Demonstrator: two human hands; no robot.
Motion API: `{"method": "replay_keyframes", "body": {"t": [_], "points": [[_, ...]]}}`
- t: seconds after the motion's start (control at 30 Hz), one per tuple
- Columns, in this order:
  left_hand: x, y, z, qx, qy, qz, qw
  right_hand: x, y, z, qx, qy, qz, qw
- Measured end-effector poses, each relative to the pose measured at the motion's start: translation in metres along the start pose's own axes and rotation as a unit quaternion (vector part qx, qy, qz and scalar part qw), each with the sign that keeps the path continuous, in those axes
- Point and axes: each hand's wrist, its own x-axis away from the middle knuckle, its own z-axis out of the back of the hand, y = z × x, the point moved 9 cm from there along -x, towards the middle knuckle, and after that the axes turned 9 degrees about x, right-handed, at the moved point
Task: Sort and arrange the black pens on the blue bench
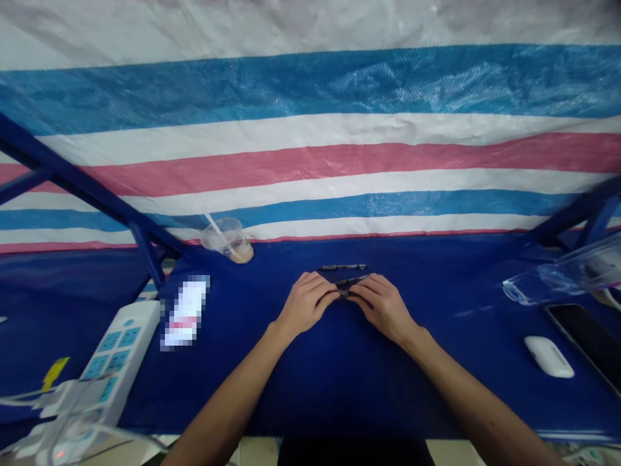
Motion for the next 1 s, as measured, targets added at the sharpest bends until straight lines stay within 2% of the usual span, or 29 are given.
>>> {"method": "replay_keyframes", "body": {"t": [0.17, 0.43, 0.67, 1.0], "points": [[0.0005, 0.0029, 0.0001, 0.002, 0.011, -0.019, 1.0, 0.0005, 0.0034, -0.001, 0.006, -0.004, -0.007, 1.0], [-0.0004, -0.0005, -0.0018, 0.005, -0.001, 0.003, 1.0, 0.0012, 0.0019, -0.0036, 0.012, -0.018, -0.009, 1.0], [0.0014, 0.001, -0.0031, 0.002, 0.006, -0.014, 1.0, 0.0011, 0.0043, -0.0035, 0.005, -0.016, -0.014, 1.0], [0.0003, 0.0017, -0.0052, 0.002, -0.018, -0.004, 1.0, 0.0006, 0.0025, -0.0041, 0.005, -0.02, -0.012, 1.0]]}}
